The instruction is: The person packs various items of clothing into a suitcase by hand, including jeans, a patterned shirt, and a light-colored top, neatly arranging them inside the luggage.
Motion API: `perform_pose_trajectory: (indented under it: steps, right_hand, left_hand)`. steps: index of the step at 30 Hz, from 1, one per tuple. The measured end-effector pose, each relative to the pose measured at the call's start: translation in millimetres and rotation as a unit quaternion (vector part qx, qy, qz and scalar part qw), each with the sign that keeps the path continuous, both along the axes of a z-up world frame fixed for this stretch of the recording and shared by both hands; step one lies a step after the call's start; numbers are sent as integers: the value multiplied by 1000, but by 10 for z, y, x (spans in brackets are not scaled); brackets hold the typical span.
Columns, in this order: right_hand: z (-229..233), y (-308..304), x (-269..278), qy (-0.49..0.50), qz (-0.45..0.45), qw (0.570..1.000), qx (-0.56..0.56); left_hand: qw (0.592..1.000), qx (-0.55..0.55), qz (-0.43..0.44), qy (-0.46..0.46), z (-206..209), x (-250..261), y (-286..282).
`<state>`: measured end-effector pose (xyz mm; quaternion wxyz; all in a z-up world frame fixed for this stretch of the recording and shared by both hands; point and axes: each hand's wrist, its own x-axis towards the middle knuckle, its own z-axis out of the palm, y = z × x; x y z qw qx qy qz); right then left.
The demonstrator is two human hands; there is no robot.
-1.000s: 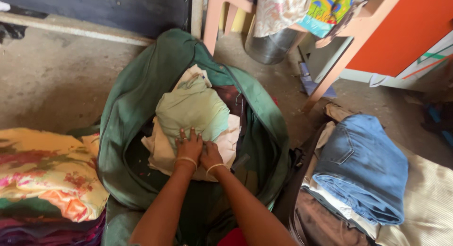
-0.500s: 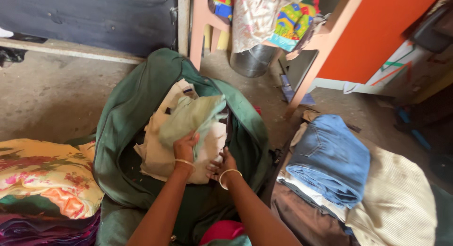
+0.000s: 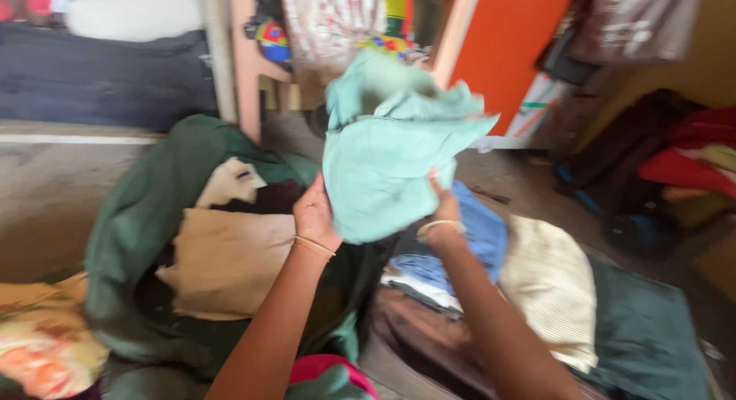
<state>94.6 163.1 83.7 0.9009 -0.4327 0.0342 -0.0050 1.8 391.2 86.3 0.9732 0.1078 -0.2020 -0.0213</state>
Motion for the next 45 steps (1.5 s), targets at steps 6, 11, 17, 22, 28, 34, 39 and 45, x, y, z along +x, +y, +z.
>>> perform_pose_trajectory:
  steps: [6,11,17,22,28,34,39,45]
  right_hand:
    - [187,-2267,-325,-1,22,969,-246]
    - [-543,-3672,-297,-97,-54,825,-554]
    - [-741,-3083,-225,-146,-149,711,-671]
    - [-334,-2056,-542,-9,-206,556,-805]
    - [-311,-2310,-399,-75,-158,650,-739]
    - [-362,-3400,-622,-164,-163,931,-283]
    - [-40,-3962,-1380,-208,46,971,-108]
    - [-315,-4932,-1538,-82,59,949,-298]
  left_hand:
    - [991,31,-89,95,-164,256,-1299]
    - [894,319,-42,311,-1125,896,-2545]
    - [834,387,-17,394,-1750,1510,-2623]
    - [830,413,21,376,-1709,1333,-2435]
    - [819,387,13,422,-1378,1039,-2416]
    - [916,212,-47,336,-1273,867,-2338]
    - [965,113,-36,233,-1269,1014,-2226]
    - [930,230,151,242,-1626,1193,-2394]
